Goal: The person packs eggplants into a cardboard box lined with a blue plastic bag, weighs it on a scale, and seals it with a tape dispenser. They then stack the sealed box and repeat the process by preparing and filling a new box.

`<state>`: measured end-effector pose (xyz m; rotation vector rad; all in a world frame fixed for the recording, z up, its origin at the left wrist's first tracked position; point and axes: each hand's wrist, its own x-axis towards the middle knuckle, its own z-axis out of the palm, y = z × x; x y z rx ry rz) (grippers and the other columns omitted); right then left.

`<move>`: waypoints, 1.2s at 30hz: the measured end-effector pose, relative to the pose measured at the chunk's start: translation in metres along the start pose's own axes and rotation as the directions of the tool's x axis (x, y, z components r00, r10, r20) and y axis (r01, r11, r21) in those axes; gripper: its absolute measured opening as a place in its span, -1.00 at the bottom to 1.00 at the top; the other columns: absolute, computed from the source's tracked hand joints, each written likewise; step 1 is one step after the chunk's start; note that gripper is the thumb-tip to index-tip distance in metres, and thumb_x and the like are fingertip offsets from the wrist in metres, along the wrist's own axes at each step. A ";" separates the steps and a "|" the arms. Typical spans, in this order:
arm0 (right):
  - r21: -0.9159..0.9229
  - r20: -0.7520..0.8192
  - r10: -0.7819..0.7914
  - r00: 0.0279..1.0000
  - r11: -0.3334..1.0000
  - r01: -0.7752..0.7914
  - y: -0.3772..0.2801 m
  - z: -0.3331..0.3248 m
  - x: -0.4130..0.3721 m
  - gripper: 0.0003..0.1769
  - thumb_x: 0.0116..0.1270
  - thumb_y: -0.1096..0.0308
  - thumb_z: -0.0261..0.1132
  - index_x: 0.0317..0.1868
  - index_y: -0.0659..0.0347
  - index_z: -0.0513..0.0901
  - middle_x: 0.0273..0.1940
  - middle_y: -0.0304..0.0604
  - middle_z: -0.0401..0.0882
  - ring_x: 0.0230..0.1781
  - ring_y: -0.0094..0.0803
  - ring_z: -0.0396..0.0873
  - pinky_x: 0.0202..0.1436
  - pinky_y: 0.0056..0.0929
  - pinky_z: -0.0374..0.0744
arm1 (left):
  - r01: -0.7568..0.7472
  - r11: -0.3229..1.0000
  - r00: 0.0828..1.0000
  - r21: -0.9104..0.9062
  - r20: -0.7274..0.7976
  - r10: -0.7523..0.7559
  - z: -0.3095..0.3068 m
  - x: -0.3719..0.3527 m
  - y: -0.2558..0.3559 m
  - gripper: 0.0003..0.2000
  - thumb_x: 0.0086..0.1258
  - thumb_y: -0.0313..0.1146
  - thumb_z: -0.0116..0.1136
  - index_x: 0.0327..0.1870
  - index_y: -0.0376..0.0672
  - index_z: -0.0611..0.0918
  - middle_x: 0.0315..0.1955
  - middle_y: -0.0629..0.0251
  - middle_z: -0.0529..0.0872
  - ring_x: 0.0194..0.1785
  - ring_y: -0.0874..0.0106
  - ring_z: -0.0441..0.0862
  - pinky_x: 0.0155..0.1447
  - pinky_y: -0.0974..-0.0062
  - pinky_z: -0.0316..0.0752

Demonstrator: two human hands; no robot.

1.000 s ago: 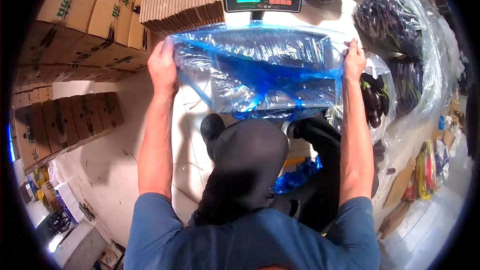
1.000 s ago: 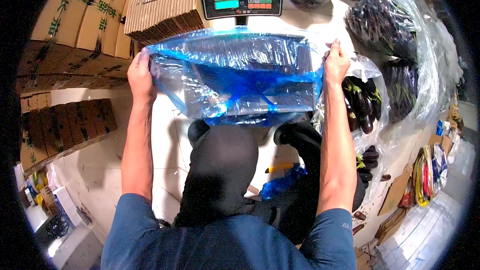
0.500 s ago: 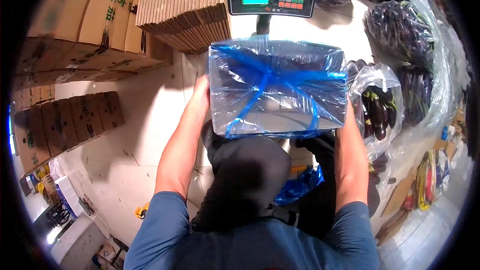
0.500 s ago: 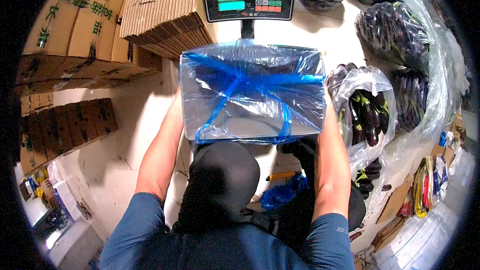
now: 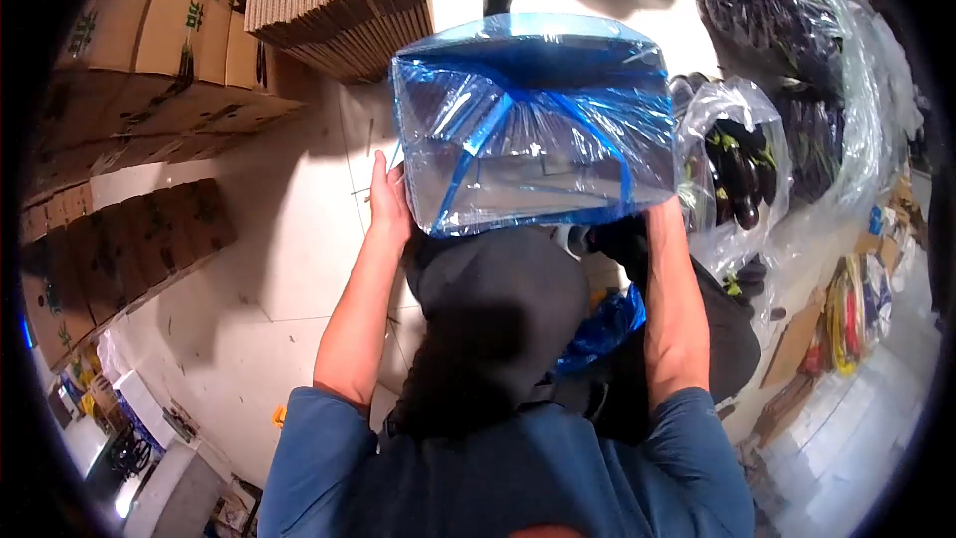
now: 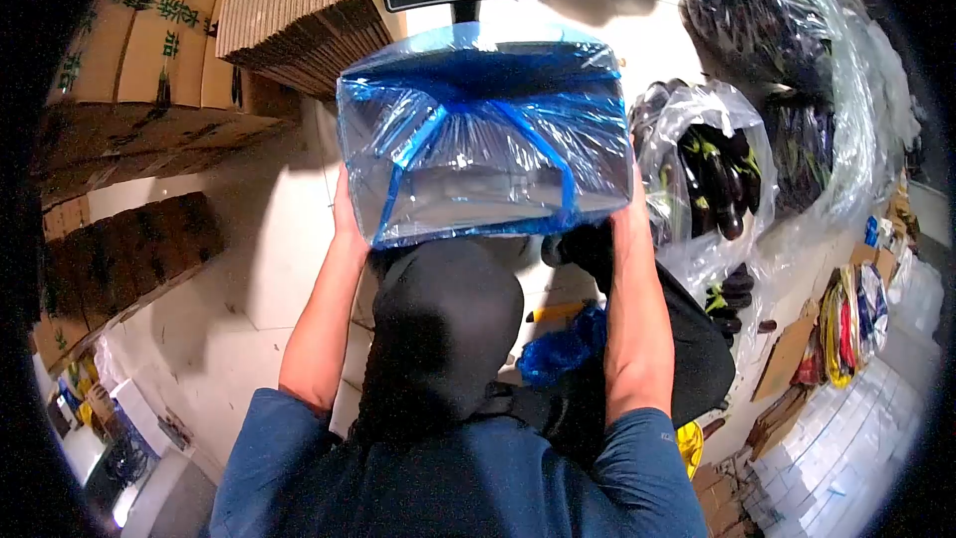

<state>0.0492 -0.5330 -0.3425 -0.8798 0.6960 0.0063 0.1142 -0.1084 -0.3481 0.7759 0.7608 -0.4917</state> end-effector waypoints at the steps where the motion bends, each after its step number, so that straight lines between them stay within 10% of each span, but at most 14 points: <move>1: 0.012 -0.008 -0.013 1.000 1.000 0.013 -0.002 0.000 -0.007 -0.30 0.51 -0.26 0.16 0.26 0.23 0.60 0.22 -0.09 0.64 0.17 -0.21 0.60 0.29 -0.18 0.54 | -0.027 0.999 0.997 0.030 -0.070 0.029 -0.005 -0.012 -0.005 -0.46 0.65 0.08 -0.14 0.31 -0.20 0.54 0.05 0.22 0.71 0.08 0.32 0.63 0.27 0.27 0.51; 6: 0.032 -0.048 -0.054 0.997 0.998 0.056 -0.014 0.024 -0.063 -0.16 0.45 -0.29 0.24 0.45 0.21 0.40 0.33 -0.16 0.55 0.27 -0.32 0.50 0.25 -0.26 0.49 | -0.313 0.848 0.920 0.427 -0.083 0.382 -0.031 -0.081 -0.030 -0.31 0.58 0.08 0.04 0.53 -0.23 0.27 0.35 0.01 0.44 0.17 0.31 0.56 0.19 0.42 0.47; 9: 0.023 0.103 -0.151 0.983 0.988 0.150 -0.014 0.001 -0.085 -0.21 0.45 -0.15 0.33 0.42 0.28 0.41 0.13 -0.22 0.59 -0.02 -0.49 0.48 0.14 -0.36 0.50 | -0.660 0.419 0.676 0.624 0.251 0.692 -0.029 -0.116 -0.035 -0.35 0.45 -0.16 0.25 0.48 -0.24 0.34 0.31 0.16 0.46 0.23 0.33 0.53 0.22 0.37 0.47; 12: -0.556 0.128 -0.128 0.983 0.812 0.178 -0.020 -0.006 -0.098 -0.38 0.41 0.12 0.42 0.32 0.32 0.49 0.08 -0.22 0.60 -0.06 -0.50 0.52 0.09 -0.41 0.52 | -0.620 -0.075 0.505 0.781 0.471 0.724 -0.015 -0.131 -0.032 -0.31 0.17 -0.29 0.50 0.35 -0.27 0.49 0.38 0.05 0.40 0.37 0.15 0.45 0.36 0.26 0.43; 19: -0.937 0.176 -0.487 0.855 0.183 0.297 -0.012 0.032 -0.108 -0.75 0.23 0.32 0.39 -0.18 0.34 0.67 -0.38 0.05 0.70 -0.42 -0.28 0.62 -0.23 -0.26 0.58 | -0.480 -0.180 0.537 0.859 0.449 0.714 0.008 -0.096 -0.033 -0.59 0.24 -0.29 0.44 0.07 -0.31 0.68 0.14 0.12 0.67 0.14 0.10 0.66 0.21 0.28 0.53; 27: -0.945 0.148 -0.546 0.825 0.167 0.280 0.021 0.007 -0.085 -0.85 0.30 0.37 0.32 -0.19 0.26 0.69 -0.38 0.15 0.67 -0.36 0.02 0.68 -0.23 -0.21 0.58 | -0.497 -0.285 0.484 0.820 0.535 0.693 -0.017 -0.076 -0.040 -0.72 0.27 -0.37 0.31 -0.07 -0.33 0.65 -0.03 -0.04 0.69 0.02 -0.04 0.65 0.10 0.18 0.54; 36: -0.987 0.132 -0.345 0.929 0.039 0.155 0.036 -0.014 -0.042 -0.79 0.31 0.30 0.36 -0.13 0.21 0.73 -0.16 0.22 0.69 -0.08 0.21 0.65 -0.03 0.03 0.60 | -0.286 -0.243 0.755 0.927 0.374 0.539 -0.053 -0.022 -0.040 -0.78 0.24 -0.31 0.35 -0.26 -0.25 0.62 -0.26 0.01 0.70 -0.12 -0.01 0.67 -0.04 0.09 0.55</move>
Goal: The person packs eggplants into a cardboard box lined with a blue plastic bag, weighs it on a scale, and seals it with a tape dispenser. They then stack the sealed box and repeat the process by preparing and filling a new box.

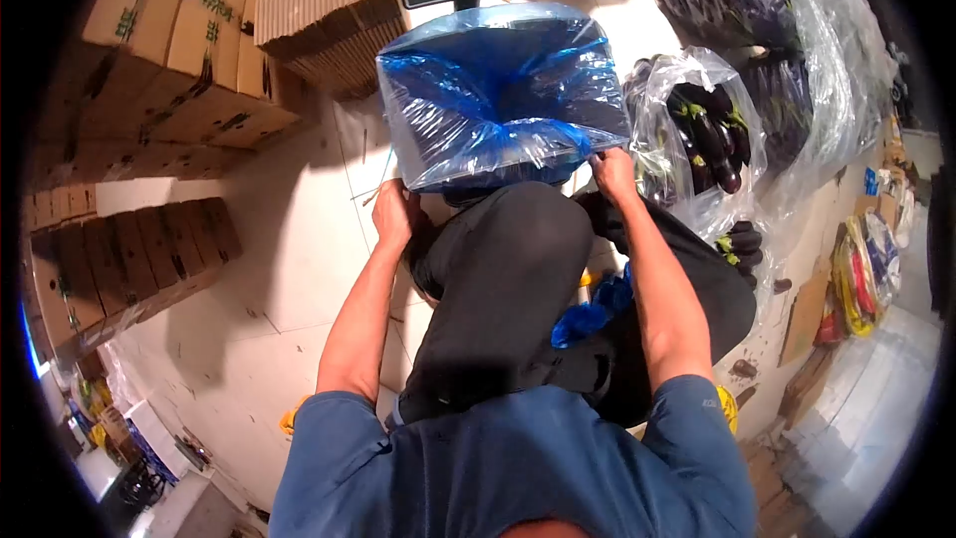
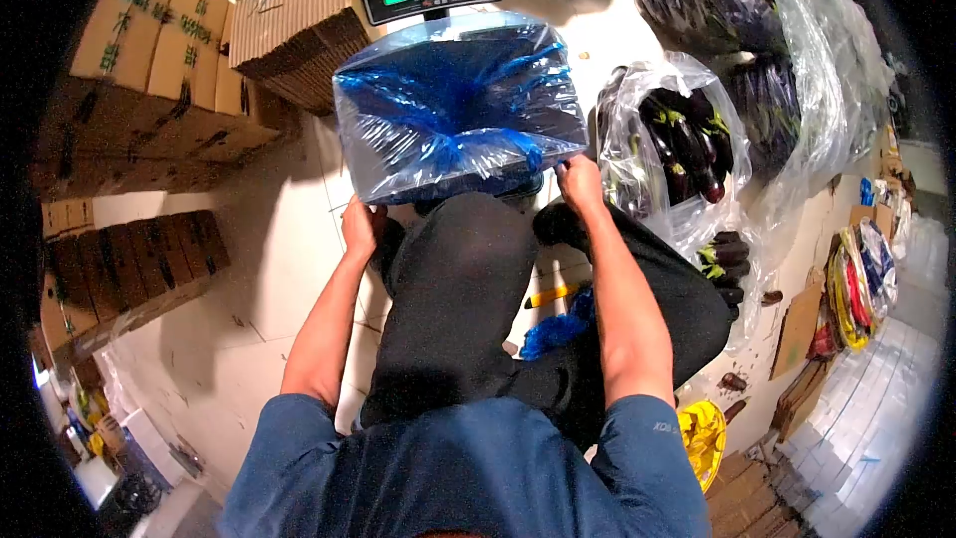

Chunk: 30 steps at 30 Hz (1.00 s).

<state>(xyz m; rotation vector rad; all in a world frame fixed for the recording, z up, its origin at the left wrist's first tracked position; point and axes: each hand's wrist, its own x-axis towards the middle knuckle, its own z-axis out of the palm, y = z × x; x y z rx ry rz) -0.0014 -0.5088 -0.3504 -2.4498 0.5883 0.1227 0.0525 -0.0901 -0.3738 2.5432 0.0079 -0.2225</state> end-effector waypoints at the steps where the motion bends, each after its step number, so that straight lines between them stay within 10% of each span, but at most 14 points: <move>1: -0.051 0.005 -0.072 0.997 0.996 0.072 0.003 -0.003 0.008 -0.76 0.29 0.26 0.37 -0.16 0.25 0.73 -0.18 0.26 0.68 -0.07 0.21 0.65 0.00 0.05 0.60 | 0.003 1.000 0.998 0.018 0.055 -0.004 0.003 0.004 -0.009 -0.76 0.25 -0.29 0.37 -0.26 -0.26 0.61 -0.25 -0.01 0.70 -0.11 -0.02 0.67 -0.03 0.08 0.56; 5: -0.346 0.438 0.050 0.898 0.931 0.117 -0.005 -0.065 0.031 -0.57 0.21 0.25 0.40 0.06 0.26 0.67 -0.04 0.22 0.70 0.03 0.17 0.65 0.12 0.02 0.59 | -0.038 0.995 0.989 0.094 0.143 0.025 -0.007 0.019 -0.026 -0.69 0.27 -0.37 0.31 -0.01 -0.30 0.61 -0.01 -0.12 0.68 0.10 -0.04 0.65 0.16 0.14 0.55; 8: -0.377 0.050 -0.120 0.992 0.917 0.130 -0.001 -0.116 0.046 -0.67 0.21 0.43 0.21 -0.02 0.27 0.70 -0.02 0.18 0.71 0.08 0.10 0.66 0.22 -0.03 0.59 | 0.048 0.993 0.994 -0.107 -0.097 -0.059 -0.051 0.040 -0.022 -0.58 0.25 -0.53 0.15 0.18 -0.28 0.61 0.15 -0.09 0.65 0.25 0.04 0.59 0.37 0.25 0.45; 10: -0.247 -0.268 -0.236 0.934 0.954 0.170 -0.057 -0.155 0.042 -0.65 0.26 0.47 0.13 0.00 0.28 0.72 -0.02 0.17 0.72 0.04 0.10 0.67 0.17 -0.05 0.61 | -0.265 0.951 0.883 -0.158 -0.437 0.173 -0.101 0.053 0.018 -0.64 0.26 -0.59 0.09 0.10 -0.27 0.65 0.12 0.00 0.68 0.19 0.08 0.63 0.34 0.25 0.48; 12: -0.032 -0.187 -0.390 0.902 0.920 0.391 -0.130 -0.182 0.030 -0.63 0.28 0.47 0.17 0.07 0.25 0.72 -0.03 0.08 0.75 0.00 -0.05 0.72 0.13 -0.22 0.63 | -0.458 0.881 0.783 -0.118 -0.522 0.337 -0.160 0.045 0.107 -0.65 0.22 -0.62 0.09 0.04 -0.24 0.68 0.08 0.06 0.70 0.14 0.11 0.65 0.30 0.25 0.52; 16: -0.005 0.408 -0.592 0.695 0.760 0.650 -0.232 -0.138 0.027 -0.56 0.25 0.43 0.18 0.14 0.10 0.71 -0.05 0.07 0.75 0.00 -0.02 0.72 0.11 -0.19 0.65 | -0.860 0.509 0.508 0.025 0.137 0.851 -0.175 0.060 0.208 -0.66 0.18 -0.54 0.27 0.03 -0.24 0.71 0.14 0.12 0.68 0.21 0.14 0.63 0.28 0.23 0.54; 19: -0.376 0.756 -0.342 0.558 0.470 0.798 -0.262 -0.084 0.036 -0.60 0.33 0.22 0.26 0.16 0.04 0.73 0.12 0.00 0.72 0.26 -0.08 0.60 0.38 0.03 0.41 | -0.934 0.150 0.342 0.323 0.694 0.634 -0.115 0.092 0.213 -0.52 0.16 -0.14 0.38 0.08 -0.22 0.70 0.18 0.16 0.65 0.42 0.16 0.45 0.39 0.13 0.39; 22: -0.610 0.753 -0.174 0.635 0.178 0.772 -0.228 -0.027 0.066 -0.46 0.31 0.04 0.33 0.28 -0.03 0.70 0.35 -0.18 0.60 0.51 -0.09 0.35 0.54 0.30 0.08 | -0.896 0.062 0.420 0.439 0.796 0.435 -0.093 0.095 0.205 -0.38 0.12 0.05 0.41 0.25 0.06 0.65 0.37 0.16 0.51 0.49 0.02 0.35 0.45 -0.21 0.23; 24: -0.689 0.700 -0.046 0.713 0.221 0.690 -0.178 0.033 0.108 -0.38 0.39 -0.05 0.25 0.40 0.00 0.59 0.49 -0.15 0.43 0.58 -0.08 0.24 0.61 0.25 -0.05 | -0.877 0.103 0.476 0.469 0.877 0.067 -0.083 0.099 0.216 -0.44 0.18 0.00 0.38 0.26 0.18 0.66 0.39 0.15 0.52 0.49 -0.06 0.36 0.46 -0.30 0.18; 30: -0.739 0.674 0.120 0.729 0.100 0.666 -0.155 0.078 0.168 -0.32 0.45 -0.32 0.10 0.41 -0.18 0.58 0.46 -0.20 0.47 0.49 -0.16 0.38 0.54 0.04 0.25 | -0.860 0.141 0.444 0.491 0.855 -0.267 -0.046 0.124 0.190 -0.55 0.19 -0.14 0.29 0.15 0.01 0.75 0.19 0.16 0.72 0.27 0.16 0.66 0.31 -0.11 0.47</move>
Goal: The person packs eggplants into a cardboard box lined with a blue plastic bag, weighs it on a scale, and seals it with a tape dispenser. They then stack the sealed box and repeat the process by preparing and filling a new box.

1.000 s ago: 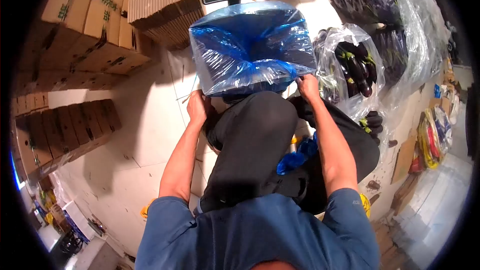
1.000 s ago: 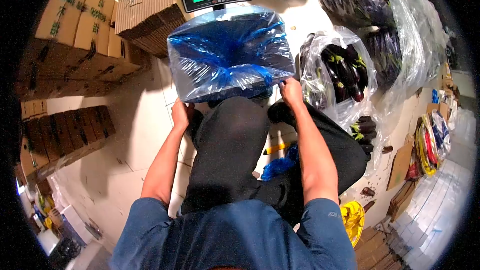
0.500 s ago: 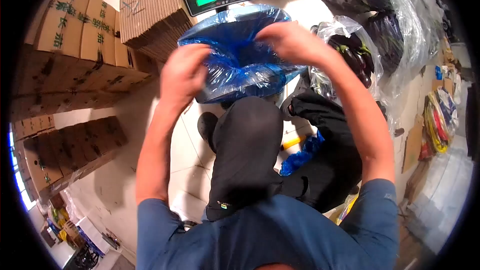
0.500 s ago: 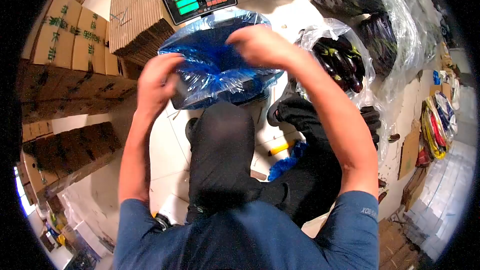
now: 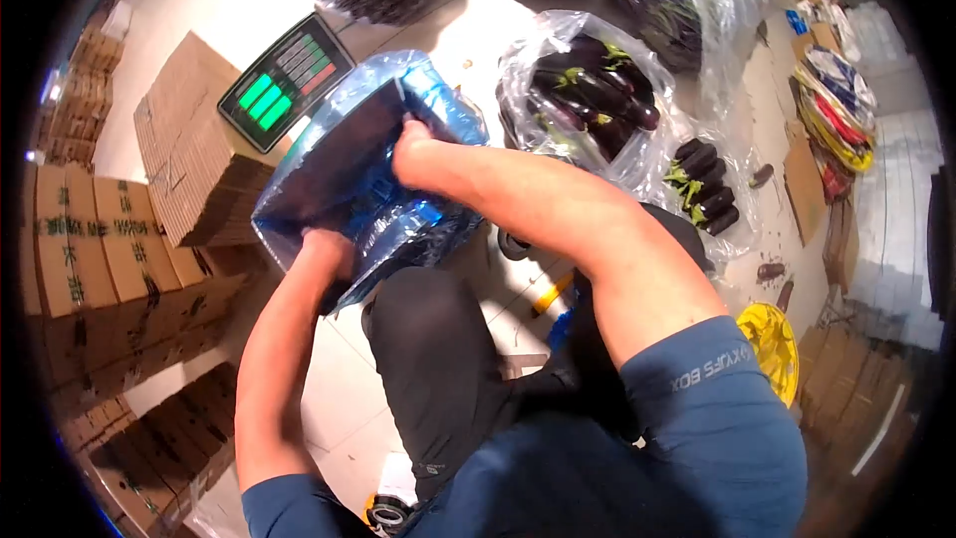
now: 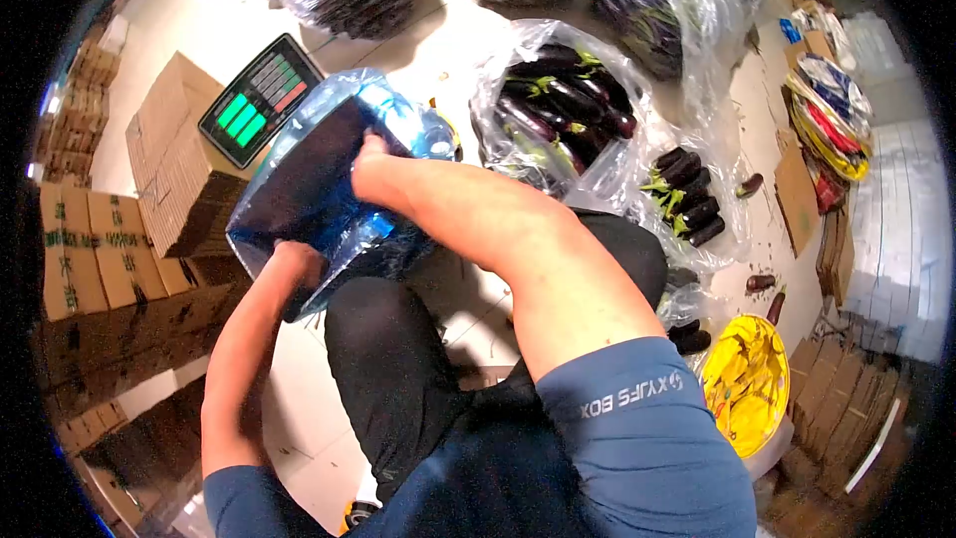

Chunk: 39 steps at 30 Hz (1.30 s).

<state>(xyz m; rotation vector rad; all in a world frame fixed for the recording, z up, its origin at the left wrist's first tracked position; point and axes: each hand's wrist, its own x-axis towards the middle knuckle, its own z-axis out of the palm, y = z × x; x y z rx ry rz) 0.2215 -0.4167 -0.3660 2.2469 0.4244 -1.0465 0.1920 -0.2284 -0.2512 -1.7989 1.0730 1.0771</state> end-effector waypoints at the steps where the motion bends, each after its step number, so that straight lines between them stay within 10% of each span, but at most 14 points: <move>1: 0.247 -0.225 -0.145 0.963 0.948 0.200 0.032 -0.023 -0.130 -0.57 0.41 0.07 0.26 0.19 0.04 0.76 0.30 -0.08 0.64 0.33 -0.14 0.57 0.47 0.02 0.34 | -0.005 1.000 1.000 -0.007 -0.001 0.005 -0.003 -0.004 -0.001 -0.57 0.20 -0.17 0.26 0.12 0.00 0.75 0.15 0.15 0.75 0.22 0.16 0.70 0.26 -0.07 0.54; 4: 0.482 -0.544 -0.094 0.834 0.778 0.403 0.060 -0.055 -0.223 -0.67 0.27 0.29 0.27 -0.01 0.16 0.79 -0.04 0.02 0.78 -0.01 -0.04 0.74 0.00 -0.07 0.65 | -0.027 0.999 0.996 -0.046 -0.081 0.023 -0.016 -0.021 -0.009 -0.59 0.18 -0.14 0.29 0.04 -0.07 0.78 0.05 0.05 0.77 0.13 0.09 0.73 0.18 0.12 0.63; 8: 0.581 -0.722 0.081 0.687 0.610 0.539 0.118 -0.019 -0.307 -0.59 0.28 0.14 0.33 0.08 0.14 0.73 -0.13 0.13 0.75 -0.09 0.02 0.72 0.02 -0.12 0.65 | -0.339 0.907 0.779 -0.249 -0.615 0.123 -0.032 -0.073 -0.018 -0.57 0.24 -0.26 0.37 0.10 -0.27 0.69 0.06 -0.06 0.72 0.14 -0.03 0.66 0.22 0.15 0.57; 12: 0.797 -0.580 0.453 0.677 0.486 0.358 0.175 0.147 -0.291 -0.54 0.26 0.15 0.34 0.03 0.33 0.70 -0.13 0.22 0.73 -0.10 0.05 0.72 0.02 -0.11 0.65 | -0.472 0.788 0.712 -0.396 -0.699 0.075 -0.075 -0.155 0.009 -0.50 0.39 -0.23 0.34 0.29 -0.26 0.57 0.26 -0.08 0.61 0.30 -0.03 0.58 0.35 0.20 0.50; 16: 0.916 -0.112 0.447 0.888 0.393 -0.082 0.168 0.316 -0.257 -0.56 0.13 0.18 0.39 -0.14 0.41 0.69 -0.19 0.30 0.70 -0.10 0.18 0.69 0.04 0.03 0.64 | -0.547 0.730 0.656 -0.410 -0.752 0.069 -0.108 -0.204 0.054 -0.46 0.42 -0.20 0.34 0.33 -0.28 0.53 0.28 -0.08 0.60 0.30 -0.04 0.58 0.37 0.22 0.47; 20: 0.948 -0.021 0.844 0.537 0.187 -0.257 0.158 0.379 -0.230 -0.72 0.18 0.41 0.27 -0.12 0.37 0.67 -0.04 0.19 0.70 -0.01 0.15 0.68 0.09 0.03 0.65 | -0.490 0.780 0.645 -0.388 -0.764 0.026 -0.108 -0.189 0.083 -0.44 0.39 -0.18 0.36 0.32 -0.32 0.52 0.24 -0.11 0.60 0.26 -0.07 0.58 0.33 0.17 0.51; 26: 0.901 -0.273 0.869 0.414 0.381 -0.207 0.223 0.360 -0.184 -0.61 0.28 0.47 0.12 0.13 0.33 0.53 0.18 0.12 0.54 0.28 0.04 0.47 0.35 -0.06 0.45 | -0.501 0.703 0.665 -0.505 -0.744 -0.060 -0.083 -0.153 0.095 -0.42 0.39 -0.23 0.36 0.37 -0.30 0.49 0.37 -0.09 0.49 0.36 -0.08 0.48 0.42 0.15 0.42; 30: 0.896 0.129 0.662 0.738 0.240 -0.373 0.277 0.344 -0.169 -0.27 0.08 0.13 0.46 0.23 0.31 0.51 0.32 0.13 0.50 0.38 0.04 0.44 0.41 -0.01 0.45 | -0.456 0.738 0.620 -0.497 -0.772 -0.137 -0.093 -0.141 0.086 -0.43 0.34 -0.29 0.38 0.34 -0.28 0.52 0.34 -0.05 0.52 0.34 -0.05 0.51 0.40 0.17 0.43; 32: 0.885 -0.018 0.742 0.670 0.323 -0.334 0.292 0.394 -0.131 0.12 -0.16 -0.07 0.63 0.40 0.30 0.43 0.27 0.21 0.57 0.33 0.03 0.52 0.43 -0.12 0.48 | -0.548 0.664 0.572 -0.509 -0.807 -0.147 -0.105 -0.145 0.083 -0.46 0.27 -0.37 0.41 0.29 -0.29 0.56 0.31 -0.03 0.55 0.29 -0.03 0.55 0.35 0.19 0.47; 39: 0.976 0.091 0.467 0.880 0.134 -0.172 0.335 0.394 -0.146 0.21 -0.10 -0.34 0.58 0.42 0.33 0.44 0.38 0.19 0.49 0.40 -0.01 0.47 0.46 -0.17 0.42 | -0.470 0.665 0.695 -0.581 -0.708 -0.126 -0.087 -0.132 0.068 -0.48 0.22 -0.34 0.44 0.20 -0.33 0.60 0.24 -0.06 0.60 0.22 -0.05 0.58 0.30 0.13 0.49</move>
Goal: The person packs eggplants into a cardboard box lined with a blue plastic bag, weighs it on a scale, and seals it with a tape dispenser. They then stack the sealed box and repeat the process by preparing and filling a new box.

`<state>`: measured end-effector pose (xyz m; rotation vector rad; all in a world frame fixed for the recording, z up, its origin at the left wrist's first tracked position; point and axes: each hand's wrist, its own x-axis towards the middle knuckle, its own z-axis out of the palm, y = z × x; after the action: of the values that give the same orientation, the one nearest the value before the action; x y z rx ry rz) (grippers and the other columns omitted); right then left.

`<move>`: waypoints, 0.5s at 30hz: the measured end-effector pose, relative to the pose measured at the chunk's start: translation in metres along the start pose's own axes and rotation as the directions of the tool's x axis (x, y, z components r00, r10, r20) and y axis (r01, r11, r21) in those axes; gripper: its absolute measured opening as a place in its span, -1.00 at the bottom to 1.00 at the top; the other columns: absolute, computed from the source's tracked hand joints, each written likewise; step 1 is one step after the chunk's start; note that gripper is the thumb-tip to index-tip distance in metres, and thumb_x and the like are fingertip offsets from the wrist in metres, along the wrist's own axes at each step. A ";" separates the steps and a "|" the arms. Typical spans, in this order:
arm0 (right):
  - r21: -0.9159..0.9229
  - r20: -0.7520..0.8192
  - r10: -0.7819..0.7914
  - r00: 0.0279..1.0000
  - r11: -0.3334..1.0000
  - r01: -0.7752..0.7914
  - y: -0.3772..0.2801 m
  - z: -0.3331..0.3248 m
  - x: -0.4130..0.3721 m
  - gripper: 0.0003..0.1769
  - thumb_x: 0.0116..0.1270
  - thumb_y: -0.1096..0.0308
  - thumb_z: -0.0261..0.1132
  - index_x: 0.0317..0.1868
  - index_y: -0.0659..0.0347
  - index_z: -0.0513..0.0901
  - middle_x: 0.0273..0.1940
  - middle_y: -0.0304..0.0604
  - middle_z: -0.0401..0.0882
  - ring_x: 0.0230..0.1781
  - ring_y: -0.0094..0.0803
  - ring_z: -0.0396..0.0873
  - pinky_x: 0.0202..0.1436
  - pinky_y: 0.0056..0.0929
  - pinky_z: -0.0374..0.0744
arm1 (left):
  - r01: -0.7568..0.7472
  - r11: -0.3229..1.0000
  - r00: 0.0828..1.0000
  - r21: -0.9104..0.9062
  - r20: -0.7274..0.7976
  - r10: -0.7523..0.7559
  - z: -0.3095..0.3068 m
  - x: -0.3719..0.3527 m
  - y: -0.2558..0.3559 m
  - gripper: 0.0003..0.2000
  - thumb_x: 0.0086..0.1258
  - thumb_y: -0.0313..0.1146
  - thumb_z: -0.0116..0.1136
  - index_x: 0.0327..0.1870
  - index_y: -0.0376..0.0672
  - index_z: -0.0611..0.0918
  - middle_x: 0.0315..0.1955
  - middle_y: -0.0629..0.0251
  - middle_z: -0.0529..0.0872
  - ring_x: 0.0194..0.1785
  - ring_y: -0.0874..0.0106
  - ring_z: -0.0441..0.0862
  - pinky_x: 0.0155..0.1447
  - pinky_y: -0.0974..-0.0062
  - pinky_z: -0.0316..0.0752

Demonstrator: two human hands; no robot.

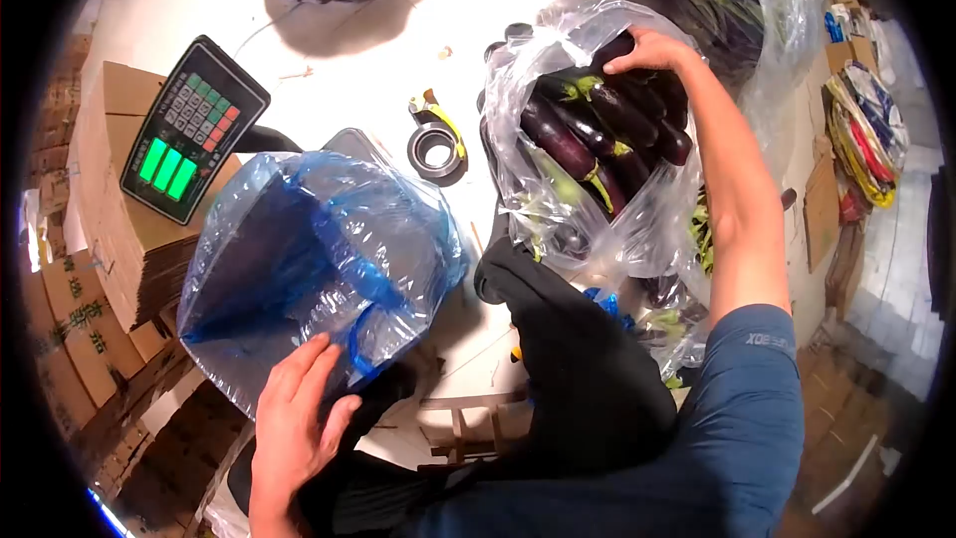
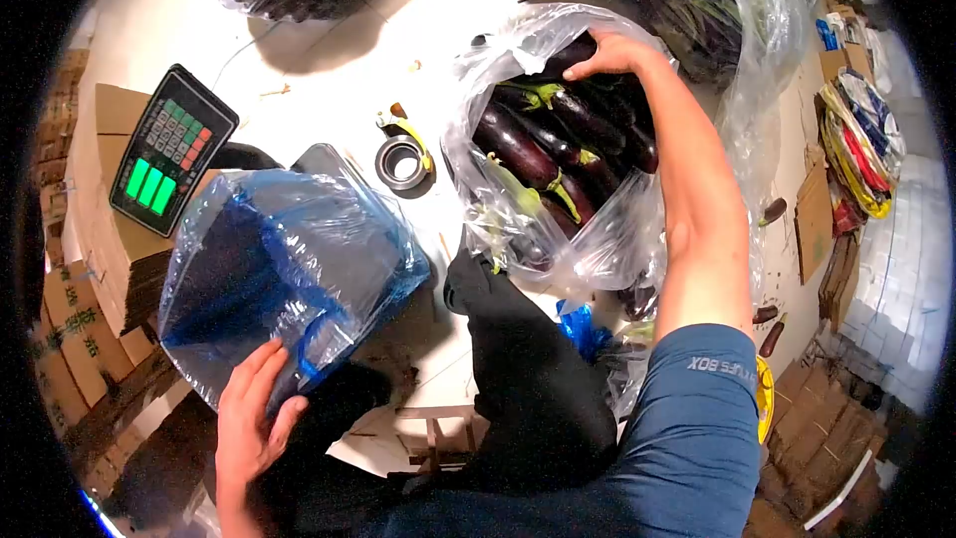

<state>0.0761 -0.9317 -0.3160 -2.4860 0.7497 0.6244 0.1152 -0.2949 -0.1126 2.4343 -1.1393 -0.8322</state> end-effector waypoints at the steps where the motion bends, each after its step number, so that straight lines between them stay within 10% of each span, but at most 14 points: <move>1: 0.172 0.042 -0.006 0.999 0.985 -0.001 0.004 -0.003 0.002 0.18 -0.07 -0.35 0.56 0.40 0.35 0.46 0.36 0.18 0.51 0.39 -0.02 0.47 0.45 -0.17 0.42 | 0.002 1.000 1.000 -0.012 0.018 -0.002 0.003 0.004 -0.006 -0.48 0.22 -0.34 0.44 0.20 -0.33 0.61 0.23 -0.06 0.61 0.22 -0.06 0.59 0.29 0.13 0.50; 3: 0.360 0.212 0.082 0.974 0.920 -0.156 0.007 -0.014 0.002 0.09 0.09 -0.49 0.39 0.29 0.37 0.61 0.33 0.17 0.55 0.43 -0.04 0.44 0.49 -0.18 0.35 | 0.011 1.000 0.999 -0.020 0.047 -0.010 0.004 0.002 -0.009 -0.49 0.22 -0.33 0.44 0.19 -0.34 0.61 0.22 -0.07 0.61 0.20 -0.07 0.59 0.28 0.13 0.50; 5: 0.111 -0.009 0.302 0.953 0.948 -0.299 0.026 0.000 0.028 0.10 0.17 -0.63 0.18 0.23 0.32 0.68 0.35 0.19 0.53 0.45 -0.05 0.42 0.52 -0.20 0.31 | -0.005 1.000 0.998 -0.017 0.058 0.006 0.004 0.004 -0.009 -0.48 0.22 -0.31 0.44 0.18 -0.34 0.61 0.20 -0.07 0.62 0.18 -0.06 0.60 0.28 0.14 0.51; 7: 0.127 -0.114 0.196 0.974 0.975 -0.181 0.025 0.020 0.035 0.18 0.16 -0.72 0.04 0.28 0.29 0.64 0.38 0.18 0.49 0.47 -0.03 0.40 0.53 -0.20 0.31 | -0.031 0.999 0.998 -0.020 0.062 0.032 0.003 0.004 -0.010 -0.48 0.22 -0.31 0.44 0.18 -0.34 0.62 0.19 -0.07 0.63 0.18 -0.05 0.61 0.28 0.14 0.51; 15: 0.061 0.016 -0.047 0.999 0.997 0.046 -0.019 -0.014 -0.027 0.12 0.09 -0.43 0.44 0.51 0.10 0.38 0.38 0.10 0.51 0.41 -0.10 0.44 0.50 -0.24 0.35 | -0.053 0.998 0.998 -0.018 0.039 0.053 0.001 -0.002 -0.002 -0.46 0.18 -0.32 0.48 0.19 -0.32 0.62 0.16 -0.02 0.65 0.14 -0.02 0.63 0.24 0.16 0.52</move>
<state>0.0714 -0.9149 -0.2843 -2.4324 0.6921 0.5972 0.1150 -0.2926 -0.1132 2.3729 -1.2004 -0.8736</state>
